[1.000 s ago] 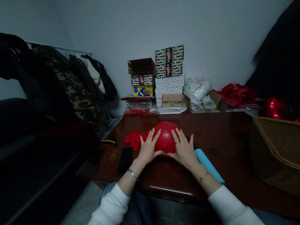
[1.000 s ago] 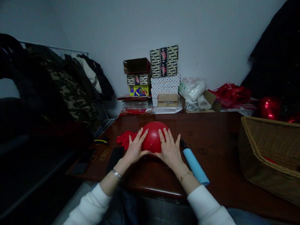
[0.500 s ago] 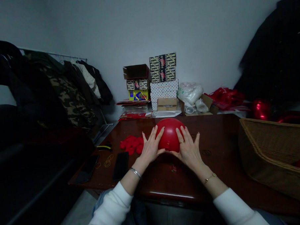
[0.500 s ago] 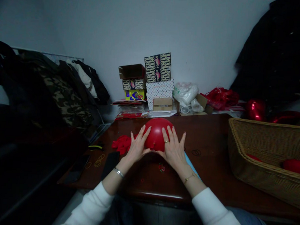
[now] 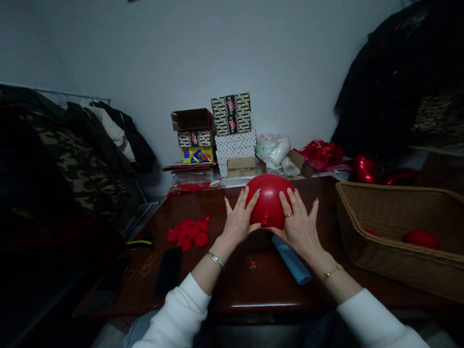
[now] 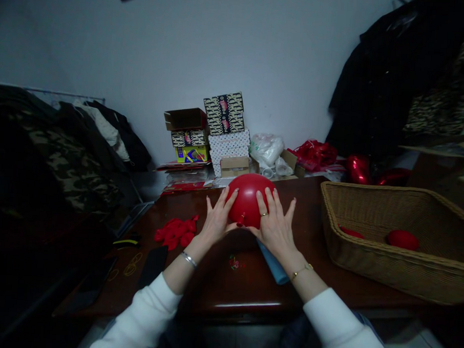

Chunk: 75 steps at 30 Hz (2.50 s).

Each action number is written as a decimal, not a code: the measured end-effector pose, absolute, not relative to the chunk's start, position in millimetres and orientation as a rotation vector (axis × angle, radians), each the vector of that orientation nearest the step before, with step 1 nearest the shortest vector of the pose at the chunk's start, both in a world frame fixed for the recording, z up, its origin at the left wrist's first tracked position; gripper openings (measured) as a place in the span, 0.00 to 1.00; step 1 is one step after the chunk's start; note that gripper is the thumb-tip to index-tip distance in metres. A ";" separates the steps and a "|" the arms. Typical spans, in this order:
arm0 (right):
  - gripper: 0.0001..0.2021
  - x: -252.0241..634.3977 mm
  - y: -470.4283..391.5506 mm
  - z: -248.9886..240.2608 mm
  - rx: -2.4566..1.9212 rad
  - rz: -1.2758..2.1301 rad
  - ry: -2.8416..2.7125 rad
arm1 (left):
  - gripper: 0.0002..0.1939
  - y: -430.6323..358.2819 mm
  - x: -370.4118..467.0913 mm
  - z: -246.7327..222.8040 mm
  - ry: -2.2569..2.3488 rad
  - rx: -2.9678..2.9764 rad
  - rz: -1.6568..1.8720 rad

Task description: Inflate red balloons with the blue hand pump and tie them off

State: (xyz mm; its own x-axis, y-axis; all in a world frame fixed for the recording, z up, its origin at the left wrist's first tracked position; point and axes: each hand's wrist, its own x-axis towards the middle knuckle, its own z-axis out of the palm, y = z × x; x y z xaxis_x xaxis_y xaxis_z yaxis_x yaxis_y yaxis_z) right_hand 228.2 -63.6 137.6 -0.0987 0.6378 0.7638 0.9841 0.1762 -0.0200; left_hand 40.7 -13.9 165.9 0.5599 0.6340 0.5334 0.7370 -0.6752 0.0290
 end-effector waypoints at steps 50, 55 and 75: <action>0.47 388.8 -133.0 162.6 -1.915 -0.970 -1.168 | 0.42 -43.5 267.6 217.7 -0.673 -2.715 -0.867; 0.47 396.4 -135.9 157.3 -1.987 -0.959 -1.117 | 0.42 -46.6 281.1 209.6 -0.662 -2.747 -0.844; 0.46 407.0 -136.6 138.5 -2.101 -0.974 -1.082 | 0.37 -41.8 269.6 188.2 -0.700 -2.664 -0.768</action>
